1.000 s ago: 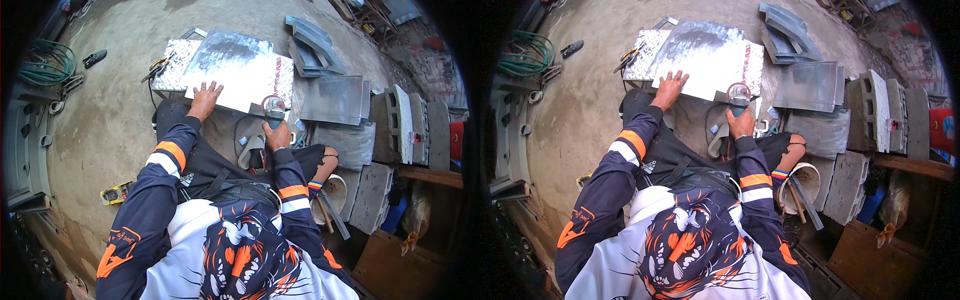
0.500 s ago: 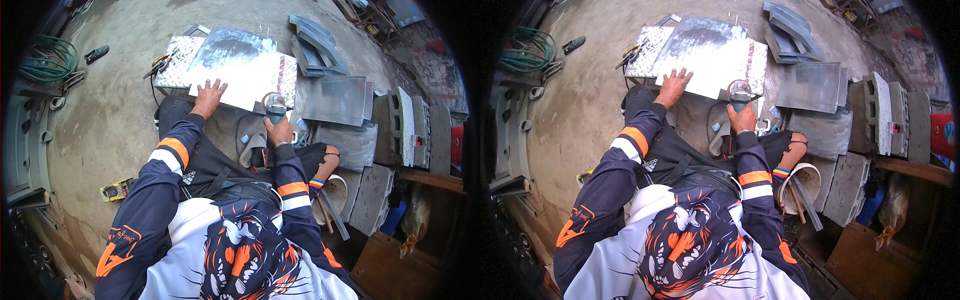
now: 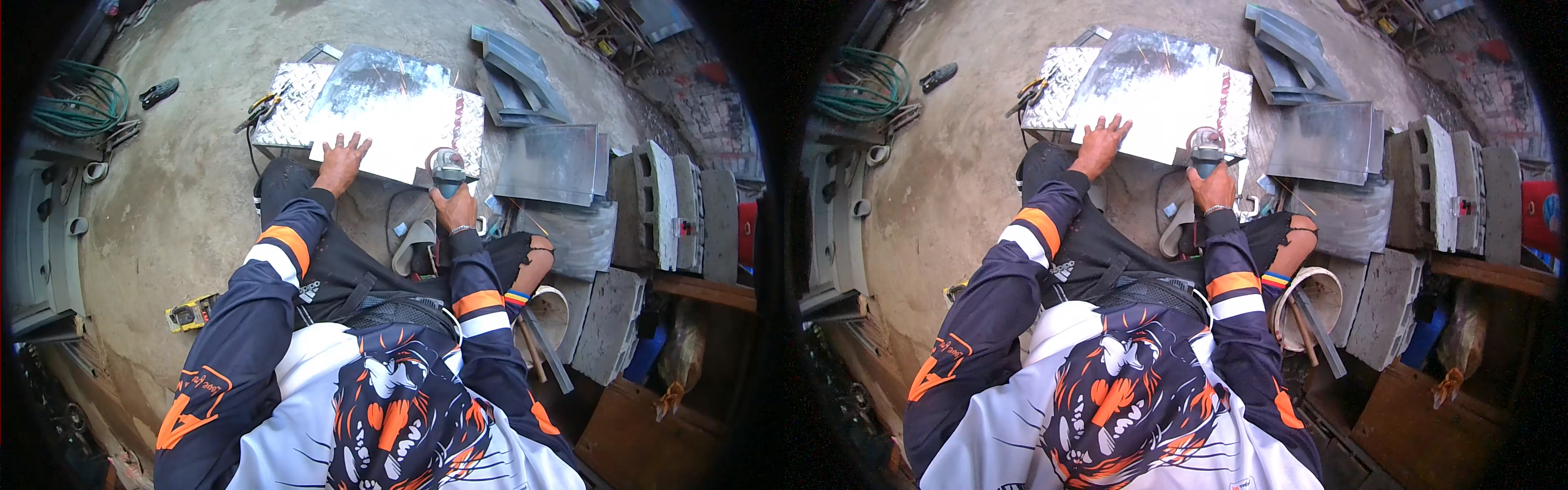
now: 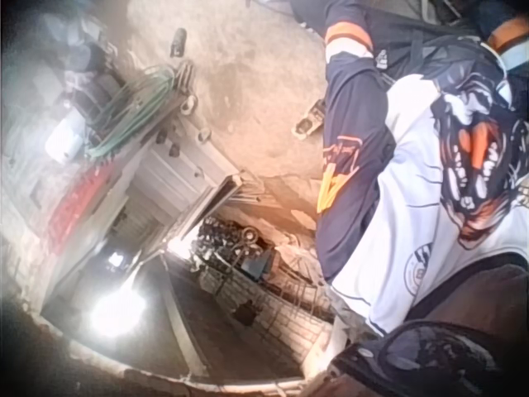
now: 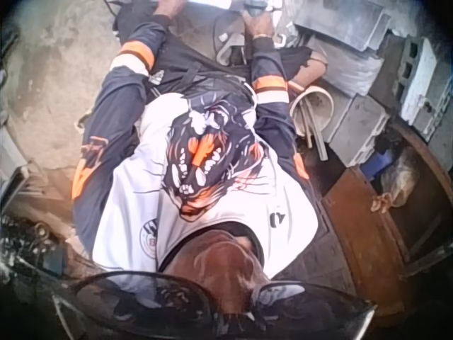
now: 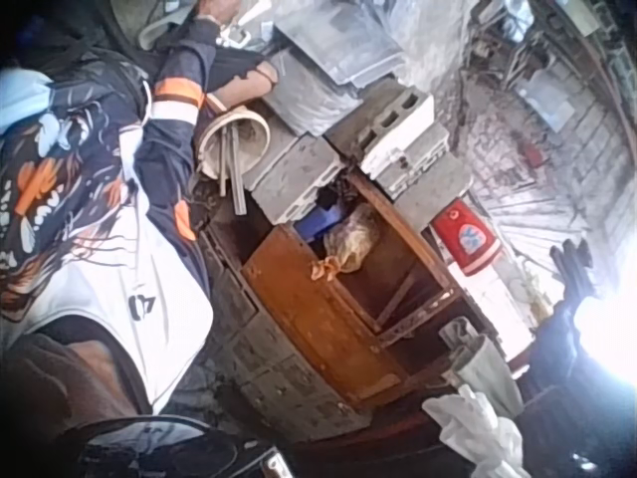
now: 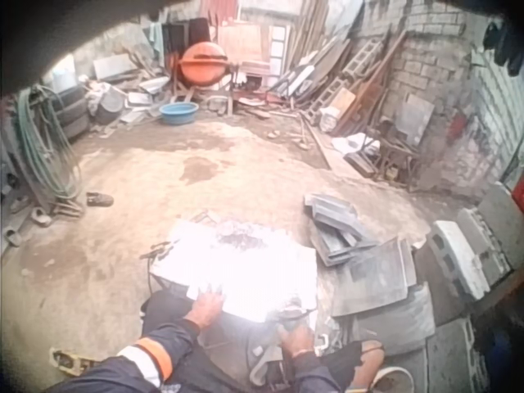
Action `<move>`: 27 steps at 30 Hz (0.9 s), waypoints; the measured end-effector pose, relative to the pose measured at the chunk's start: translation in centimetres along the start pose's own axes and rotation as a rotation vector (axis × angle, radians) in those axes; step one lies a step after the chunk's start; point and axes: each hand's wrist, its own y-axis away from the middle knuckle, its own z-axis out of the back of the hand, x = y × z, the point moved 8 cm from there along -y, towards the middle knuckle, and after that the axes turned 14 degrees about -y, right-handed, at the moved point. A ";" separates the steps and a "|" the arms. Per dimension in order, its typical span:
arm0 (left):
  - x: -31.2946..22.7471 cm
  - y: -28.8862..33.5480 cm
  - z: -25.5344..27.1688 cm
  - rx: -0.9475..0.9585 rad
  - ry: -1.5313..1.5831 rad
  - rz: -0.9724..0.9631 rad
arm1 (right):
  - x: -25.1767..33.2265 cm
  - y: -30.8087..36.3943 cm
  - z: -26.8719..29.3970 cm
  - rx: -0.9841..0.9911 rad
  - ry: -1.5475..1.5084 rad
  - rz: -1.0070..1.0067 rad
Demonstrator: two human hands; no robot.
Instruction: Grinding the edges of a metal sheet using an angle grinder while sitting on the floor.
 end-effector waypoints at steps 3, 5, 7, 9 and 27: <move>-0.2 0.0 0.0 0.035 0.029 -0.009 | 0.0 -0.2 0.0 0.020 0.029 0.003; 0.1 0.1 -0.3 0.032 0.031 -0.003 | 0.6 -0.1 -0.1 0.051 0.051 0.003; 0.1 0.2 -0.2 0.013 0.007 -0.006 | 0.6 0.0 -0.4 0.089 0.058 0.009; 0.1 0.2 0.0 -0.006 -0.018 -0.007 | 0.7 0.1 -0.5 0.103 0.025 0.035; 0.5 0.3 0.4 0.003 -0.001 0.006 | 0.9 -0.2 0.0 0.175 -0.027 0.087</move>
